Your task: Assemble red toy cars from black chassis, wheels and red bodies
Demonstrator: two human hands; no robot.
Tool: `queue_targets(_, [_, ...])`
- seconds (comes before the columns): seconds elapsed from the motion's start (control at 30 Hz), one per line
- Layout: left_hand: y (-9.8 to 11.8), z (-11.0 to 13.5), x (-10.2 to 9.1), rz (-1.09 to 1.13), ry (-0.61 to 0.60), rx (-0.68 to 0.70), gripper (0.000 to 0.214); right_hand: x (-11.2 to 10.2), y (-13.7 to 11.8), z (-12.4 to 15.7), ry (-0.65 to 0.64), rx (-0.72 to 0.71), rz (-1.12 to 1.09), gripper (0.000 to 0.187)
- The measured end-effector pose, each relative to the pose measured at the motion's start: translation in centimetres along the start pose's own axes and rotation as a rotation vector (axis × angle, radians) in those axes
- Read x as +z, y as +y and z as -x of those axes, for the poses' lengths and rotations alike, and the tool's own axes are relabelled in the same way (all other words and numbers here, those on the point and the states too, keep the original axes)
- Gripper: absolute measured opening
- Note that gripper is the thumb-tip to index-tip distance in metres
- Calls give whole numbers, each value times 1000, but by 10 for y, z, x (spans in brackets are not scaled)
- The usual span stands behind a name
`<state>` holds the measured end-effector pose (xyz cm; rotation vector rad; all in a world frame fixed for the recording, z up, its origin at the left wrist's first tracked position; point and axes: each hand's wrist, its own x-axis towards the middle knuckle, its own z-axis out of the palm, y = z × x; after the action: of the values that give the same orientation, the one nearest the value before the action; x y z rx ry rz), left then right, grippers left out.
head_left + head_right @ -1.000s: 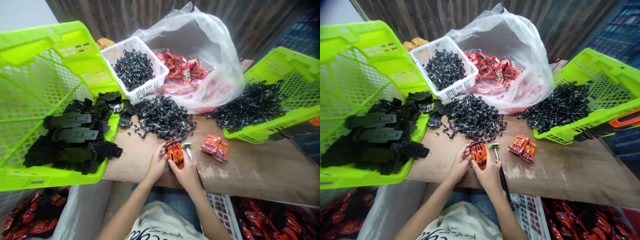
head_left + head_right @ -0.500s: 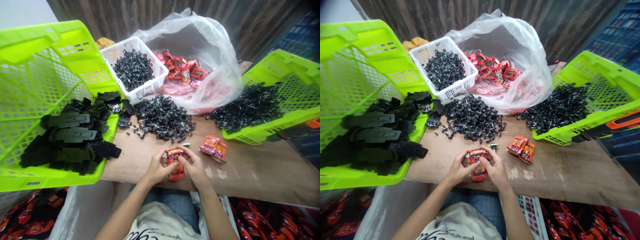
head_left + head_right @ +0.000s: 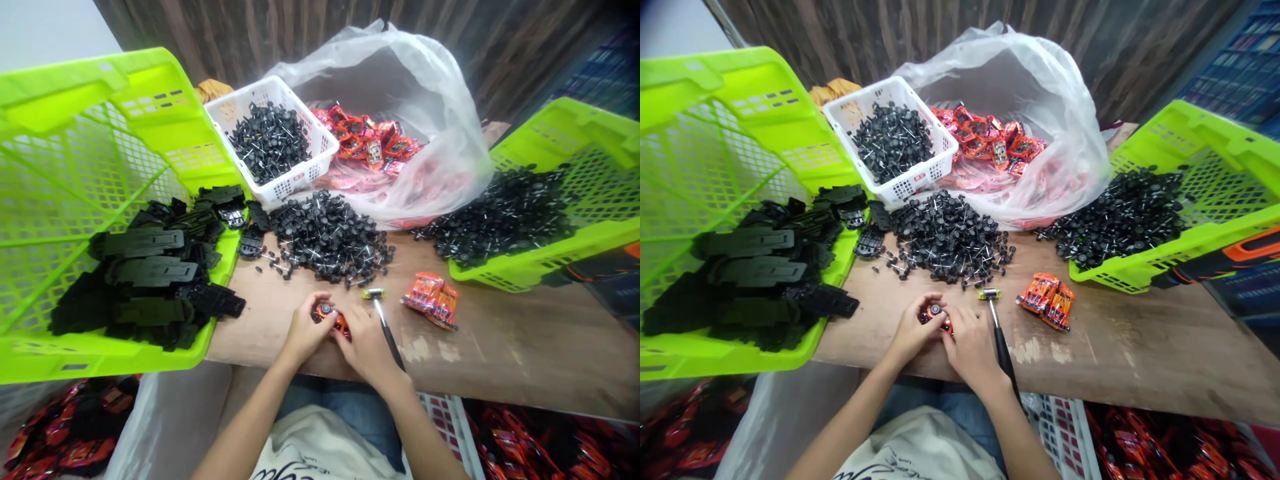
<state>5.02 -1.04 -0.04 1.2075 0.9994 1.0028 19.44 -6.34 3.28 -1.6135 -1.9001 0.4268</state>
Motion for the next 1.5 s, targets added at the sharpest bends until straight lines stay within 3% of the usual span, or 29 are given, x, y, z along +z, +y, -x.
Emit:
queue_targets(0.07, [-1, -2, 2, 12, -36, -65, 33, 1, 2, -2, -3, 68, -64, 25])
queue_targets(0.13, [0, -2, 4, 31, -84, -104, 32, 0, 7, -7, 18, 232, -150, 18])
queue_targets(0.2, [1, -1, 4, 16, -112, -112, 31, -3, 12, -11, 34, 375, -194, 19])
queue_targets(0.27, [1, -1, 3, -12, -116, -104, 25, -5, 16, -12, 40, 421, -207, 19])
queue_targets(0.4, [-3, -1, 4, -59, -89, -52, 13, -4, 15, 6, 28, 282, -154, 16])
queue_targets(0.5, [-5, 0, 5, -97, -96, 0, 10, 1, 11, 22, 125, 157, -5, 11])
queue_targets(0.6, [0, 1, 0, -116, -131, 0, 14, 2, 15, 23, 169, 189, -22, 6])
queue_targets(0.67, [6, 2, -9, -110, -198, 52, 35, 0, 23, 16, 83, 298, -202, 12])
queue_targets(0.73, [14, 3, -18, -138, -285, 174, 70, -4, 31, 8, -58, 414, -458, 23])
queue_targets(0.77, [16, 3, -21, -177, -318, 235, 76, -6, 34, 4, -120, 445, -550, 27])
queue_targets(0.83, [17, 2, -24, -317, -334, 287, 58, -7, 36, 1, -128, 434, -554, 31])
queue_targets(0.9, [14, 0, -23, -469, -274, 247, 37, -7, 32, 4, -23, 314, -367, 29])
queue_targets(1.0, [5, -5, -19, -525, -162, 199, 46, -2, 21, 16, 50, 65, -57, 29])
queue_targets(1.07, [0, -7, -17, -439, -205, 233, 40, 4, 15, 23, 52, -24, 78, 35])
queue_targets(1.2, [-3, -12, -15, -309, -257, 281, 15, 17, 13, 24, 170, -5, 107, 18])
queue_targets(1.3, [-3, -14, -12, -286, -242, 268, 13, 23, 16, 19, 269, 34, 62, 14])
queue_targets(1.5, [-3, -16, -11, -355, -230, 290, 11, 30, 14, 18, 279, 119, 42, 11])
